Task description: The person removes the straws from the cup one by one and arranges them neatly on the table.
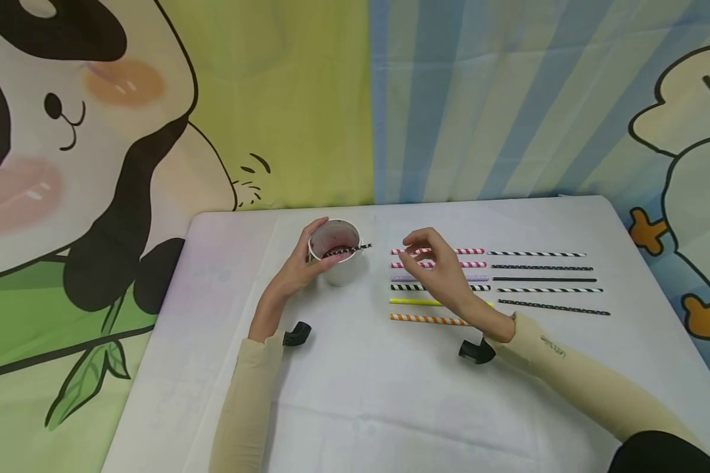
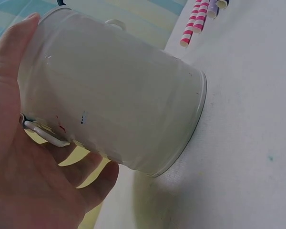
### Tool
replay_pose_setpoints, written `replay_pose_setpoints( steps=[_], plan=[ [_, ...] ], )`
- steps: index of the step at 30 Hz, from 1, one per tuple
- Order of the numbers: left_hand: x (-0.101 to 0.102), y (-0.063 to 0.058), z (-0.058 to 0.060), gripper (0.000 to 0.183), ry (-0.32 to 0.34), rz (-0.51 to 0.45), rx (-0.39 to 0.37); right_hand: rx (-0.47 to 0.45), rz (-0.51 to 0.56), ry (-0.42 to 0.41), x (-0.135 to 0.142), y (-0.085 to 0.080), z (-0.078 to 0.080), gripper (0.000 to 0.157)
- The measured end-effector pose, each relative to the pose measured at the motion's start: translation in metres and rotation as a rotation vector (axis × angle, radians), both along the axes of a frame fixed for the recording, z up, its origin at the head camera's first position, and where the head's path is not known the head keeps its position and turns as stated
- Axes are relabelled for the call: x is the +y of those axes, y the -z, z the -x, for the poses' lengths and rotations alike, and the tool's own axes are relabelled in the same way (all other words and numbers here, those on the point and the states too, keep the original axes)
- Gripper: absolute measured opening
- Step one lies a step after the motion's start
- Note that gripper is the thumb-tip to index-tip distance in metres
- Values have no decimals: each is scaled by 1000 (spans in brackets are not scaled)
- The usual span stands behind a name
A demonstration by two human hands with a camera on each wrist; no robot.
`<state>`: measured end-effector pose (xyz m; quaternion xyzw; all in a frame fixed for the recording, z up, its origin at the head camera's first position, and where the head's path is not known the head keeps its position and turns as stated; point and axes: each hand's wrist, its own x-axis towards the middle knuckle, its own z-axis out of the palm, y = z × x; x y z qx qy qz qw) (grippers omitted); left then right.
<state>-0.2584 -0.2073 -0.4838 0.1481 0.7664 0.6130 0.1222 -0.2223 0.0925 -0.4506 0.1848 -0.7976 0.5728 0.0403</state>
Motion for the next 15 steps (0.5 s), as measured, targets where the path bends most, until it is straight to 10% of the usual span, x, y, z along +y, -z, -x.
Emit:
replay_pose_setpoints(
  steps=[15],
  plan=[
    [0,2,0,81,-3,-13,6,-91,103,-26,-60,5,2,25]
  ],
)
